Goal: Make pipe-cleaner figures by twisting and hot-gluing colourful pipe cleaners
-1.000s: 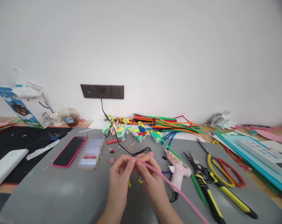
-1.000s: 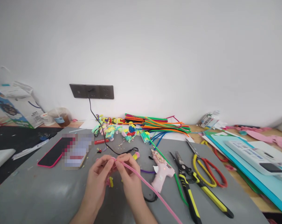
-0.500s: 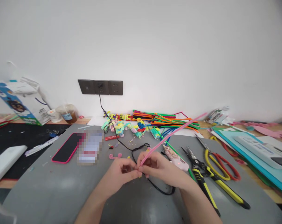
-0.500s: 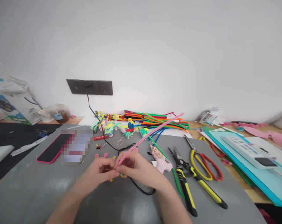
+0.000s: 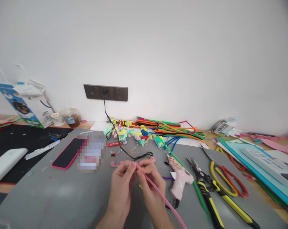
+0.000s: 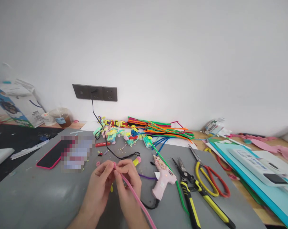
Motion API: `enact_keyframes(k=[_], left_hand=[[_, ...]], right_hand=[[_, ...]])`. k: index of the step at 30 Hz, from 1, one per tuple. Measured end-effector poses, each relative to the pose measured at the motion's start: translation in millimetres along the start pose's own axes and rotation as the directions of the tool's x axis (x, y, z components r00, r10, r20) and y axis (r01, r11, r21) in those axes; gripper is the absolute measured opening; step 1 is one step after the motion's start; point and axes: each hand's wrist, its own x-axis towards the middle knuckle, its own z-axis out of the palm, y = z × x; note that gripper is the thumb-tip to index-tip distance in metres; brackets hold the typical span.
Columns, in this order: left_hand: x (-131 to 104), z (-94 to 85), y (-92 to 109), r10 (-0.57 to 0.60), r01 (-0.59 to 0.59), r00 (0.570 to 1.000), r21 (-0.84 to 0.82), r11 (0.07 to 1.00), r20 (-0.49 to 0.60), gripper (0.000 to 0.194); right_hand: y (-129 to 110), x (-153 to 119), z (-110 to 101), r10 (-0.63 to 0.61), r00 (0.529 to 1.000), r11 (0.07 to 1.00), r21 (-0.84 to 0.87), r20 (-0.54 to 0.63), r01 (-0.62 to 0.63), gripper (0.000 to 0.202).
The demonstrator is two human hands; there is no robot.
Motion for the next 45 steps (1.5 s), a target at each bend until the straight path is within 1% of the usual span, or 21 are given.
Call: enact_keyframes(k=[1,3,5,7,8,11,12,14,15,17,19,22,26,29,31,34,37,39,41,43,45], left_hand=[[-1.2,0.8,-1.9,0.016,-0.016,1.0,-0.006,1.0,-0.018,0.039],[-1.8,-2.5,-1.2,0.062,-0.062,0.998,0.064,0.996,-0.004,0.04],[0.0,-10.9,5.7,0.071,-0.09,0.993,0.21,0.974,0.099,0.045],[3.4,-20.3,16.6,0.006,-0.095,0.972,0.366,0.926,0.236,0.05],[5.3,-24.3,22.1,-0.049,-0.09,0.953,0.433,0.897,0.299,0.049],[10.1,-30.9,33.1,-0.224,-0.044,0.872,0.524,0.851,0.436,0.036],[11.1,-31.6,34.3,-0.273,-0.018,0.844,0.532,0.846,0.462,0.032],[12.1,-32.2,34.3,-0.339,0.028,0.807,0.542,0.84,0.484,0.025],[12.2,-32.5,33.6,-0.349,0.038,0.803,0.542,0.84,0.483,0.024],[11.8,-33.2,31.9,-0.317,0.03,0.825,0.525,0.85,0.467,0.025],[11.1,-33.6,30.3,-0.235,-0.002,0.873,0.485,0.874,0.427,0.028],[9.2,-30.3,26.1,-0.087,-0.048,0.945,0.398,0.916,0.314,0.032],[3.3,-13.1,11.4,0.078,-0.106,0.987,0.21,0.972,0.138,0.037],[-2.7,1.8,-2.8,0.071,-0.071,0.997,0.025,0.997,-0.007,0.044],[-4.7,4.5,-8.8,0.021,-0.022,1.0,-0.04,0.999,-0.014,0.046],[-2.0,-6.9,-7.5,-0.05,0.048,0.994,0.027,0.998,0.097,0.046],[4.5,-25.1,5.2,-0.135,0.071,0.961,0.26,0.963,0.24,0.051],[7.7,-31.9,15.1,-0.171,0.038,0.933,0.387,0.921,0.315,0.049],[9.0,-32.1,22.3,-0.206,0.013,0.904,0.456,0.89,0.375,0.041],[9.2,-28.0,25.3,-0.241,0.013,0.881,0.488,0.873,0.408,0.035],[9.1,-24.0,24.9,-0.255,0.022,0.88,0.5,0.866,0.401,0.034]], right_hand=[[1.3,-0.1,-0.7,0.031,1.0,0.999,0.011,-0.001,-0.031,0.015],[0.1,4.9,-8.1,0.108,0.992,0.993,0.038,0.062,-0.11,0.016],[-5.9,15.0,-21.3,0.17,0.974,0.982,0.056,0.15,-0.18,0.016],[-15.7,26.9,-35.7,0.21,0.947,0.973,0.038,0.245,-0.226,0.016],[-21.3,32.5,-41.8,0.227,0.925,0.97,0.01,0.305,-0.241,0.016],[-36.7,44.6,-52.0,0.287,0.798,0.957,-0.129,0.531,-0.258,0.015],[-40.4,46.7,-52.7,0.305,0.759,0.952,-0.157,0.575,-0.263,0.014],[-44.9,48.0,-51.5,0.337,0.72,0.94,-0.172,0.607,-0.295,0.012],[-45.8,47.6,-50.2,0.351,0.716,0.934,-0.17,0.604,-0.314,0.012],[-45.6,45.2,-47.4,0.352,0.745,0.933,-0.147,0.567,-0.329,0.013],[-43.1,41.5,-44.3,0.31,0.805,0.948,-0.103,0.506,-0.301,0.014],[-34.7,32.6,-36.2,0.212,0.894,0.975,-0.018,0.395,-0.223,0.016],[-15.6,13.2,-13.3,0.129,0.98,0.984,0.102,0.148,-0.145,0.015],[-2.3,0.6,3.8,0.141,0.988,0.979,0.16,-0.068,-0.129,0.015],[1.8,-0.9,5.9,0.179,0.977,0.974,0.158,-0.113,-0.16,0.014],[-1.6,9.5,-9.8,0.205,0.978,0.972,0.12,-0.024,-0.201,0.015],[-13.4,26.6,-35.4,0.241,0.96,0.963,0.09,0.143,-0.255,0.018],[-22.2,35.4,-47.6,0.286,0.915,0.951,0.035,0.284,-0.308,0.016],[-29.2,40.2,-51.9,0.328,0.856,0.939,-0.035,0.399,-0.343,0.014],[-34.1,41.5,-50.4,0.355,0.818,0.932,-0.095,0.452,-0.351,0.014],[-37.9,40.5,-50.0,0.365,0.807,0.93,-0.147,0.465,-0.336,0.014]])
